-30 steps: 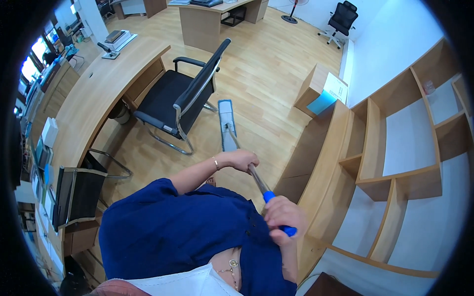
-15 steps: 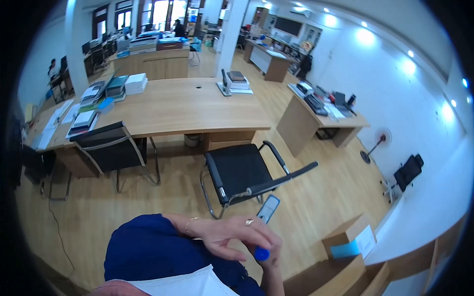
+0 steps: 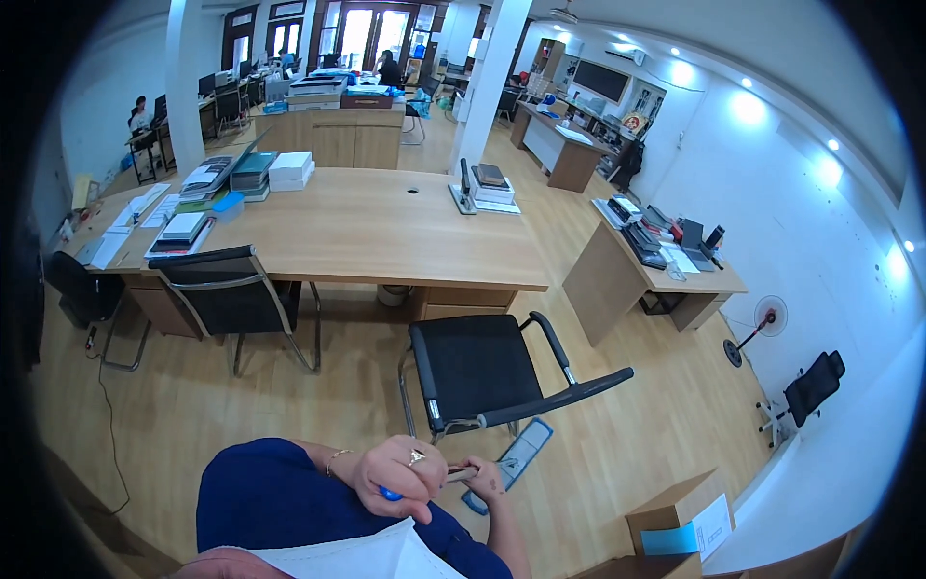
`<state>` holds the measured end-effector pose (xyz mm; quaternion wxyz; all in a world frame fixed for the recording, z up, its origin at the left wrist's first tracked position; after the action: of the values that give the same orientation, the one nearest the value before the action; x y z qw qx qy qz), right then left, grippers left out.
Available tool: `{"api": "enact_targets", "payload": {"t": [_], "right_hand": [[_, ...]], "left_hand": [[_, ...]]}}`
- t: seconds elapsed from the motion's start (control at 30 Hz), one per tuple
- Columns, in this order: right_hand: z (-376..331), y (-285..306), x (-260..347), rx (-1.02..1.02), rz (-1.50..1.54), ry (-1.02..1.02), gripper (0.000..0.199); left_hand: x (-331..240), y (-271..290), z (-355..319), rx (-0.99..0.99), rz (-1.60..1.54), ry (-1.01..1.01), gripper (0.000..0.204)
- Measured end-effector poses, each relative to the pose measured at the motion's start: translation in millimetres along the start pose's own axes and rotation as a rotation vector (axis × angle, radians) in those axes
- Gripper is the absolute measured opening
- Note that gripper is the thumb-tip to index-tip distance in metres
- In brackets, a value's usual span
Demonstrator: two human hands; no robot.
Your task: Mopping the floor of an office space using a flat mop.
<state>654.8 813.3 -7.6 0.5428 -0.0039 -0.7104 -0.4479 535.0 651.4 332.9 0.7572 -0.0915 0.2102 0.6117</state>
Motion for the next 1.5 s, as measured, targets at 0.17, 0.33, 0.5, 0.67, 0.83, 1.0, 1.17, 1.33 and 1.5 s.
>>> {"api": "enact_targets", "payload": {"t": [0.17, 0.33, 0.5, 0.67, 0.83, 1.0, 1.17, 1.33, 1.5], "right_hand": [[-16, 3, -73, -0.121, -0.085, -0.151, 0.023], [-42, 32, -67, -0.166, -0.143, -0.064, 0.030], [-79, 57, -75, -0.153, -0.010, -0.003, 0.035], [-130, 83, -100, -0.165, -0.169, -0.070, 0.033], [-187, 110, -126, -0.264, -0.143, -0.066, 0.033], [-236, 127, -149, -0.274, -0.120, -0.193, 0.032], [-285, 141, -167, -0.428, -0.065, -0.217, 0.034], [-326, 153, -157, -0.524, -0.146, -0.303, 0.034], [-361, 140, -195, -0.606, -0.179, -0.329, 0.032]], "left_hand": [[5, -28, 10, 0.088, -0.045, -0.079, 0.018], [4, -77, 29, 0.159, 0.040, -0.130, 0.016], [7, -131, 53, 0.197, 0.086, -0.141, 0.016], [15, -172, 60, 0.195, 0.060, -0.129, 0.015], [26, -220, 71, 0.245, 0.011, -0.118, 0.016], [36, -252, 81, 0.264, -0.025, -0.153, 0.017], [46, -278, 88, 0.279, -0.101, -0.194, 0.019], [51, -294, 94, 0.246, -0.222, -0.241, 0.021], [65, -309, 100, 0.273, -0.405, -0.177, 0.020]]}}
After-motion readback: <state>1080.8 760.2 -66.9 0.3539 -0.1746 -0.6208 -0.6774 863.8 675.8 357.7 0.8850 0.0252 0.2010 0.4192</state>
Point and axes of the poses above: each hand's wrist, its own z-axis towards the middle knuckle, its own y-axis out of the back of the hand, x = y × z, the point moved 8 cm from there along z, towards the middle knuckle, and after that the axes turned 3 degrees about -z, right-handed, at the moved point
